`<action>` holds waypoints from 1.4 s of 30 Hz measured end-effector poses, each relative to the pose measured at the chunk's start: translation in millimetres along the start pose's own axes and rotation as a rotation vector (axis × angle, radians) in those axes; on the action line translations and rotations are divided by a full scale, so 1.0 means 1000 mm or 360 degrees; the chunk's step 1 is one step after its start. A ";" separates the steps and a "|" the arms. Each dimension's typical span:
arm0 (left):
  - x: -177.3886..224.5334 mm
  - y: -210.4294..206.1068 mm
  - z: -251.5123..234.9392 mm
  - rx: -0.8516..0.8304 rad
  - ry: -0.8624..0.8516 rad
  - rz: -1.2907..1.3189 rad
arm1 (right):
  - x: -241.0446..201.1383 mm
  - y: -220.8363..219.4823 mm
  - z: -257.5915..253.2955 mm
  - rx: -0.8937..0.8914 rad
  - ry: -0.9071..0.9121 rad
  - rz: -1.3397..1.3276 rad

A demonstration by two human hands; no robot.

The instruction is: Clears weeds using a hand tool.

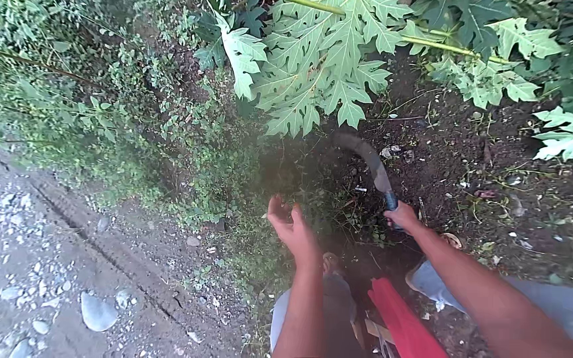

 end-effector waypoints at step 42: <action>-0.002 0.010 -0.007 0.0068 -0.0001 -0.0003 | 0.018 -0.023 0.002 0.0128 0.0005 -0.0382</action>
Point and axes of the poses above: each hand's wrist, its own z-axis away from the middle knuckle, its own y-axis out of the back of the hand, x = y × z, the point moved 6 cm from there along -z, towards the middle knuckle, and after that the axes turned 3 degrees about -x, right-handed, at the moved point
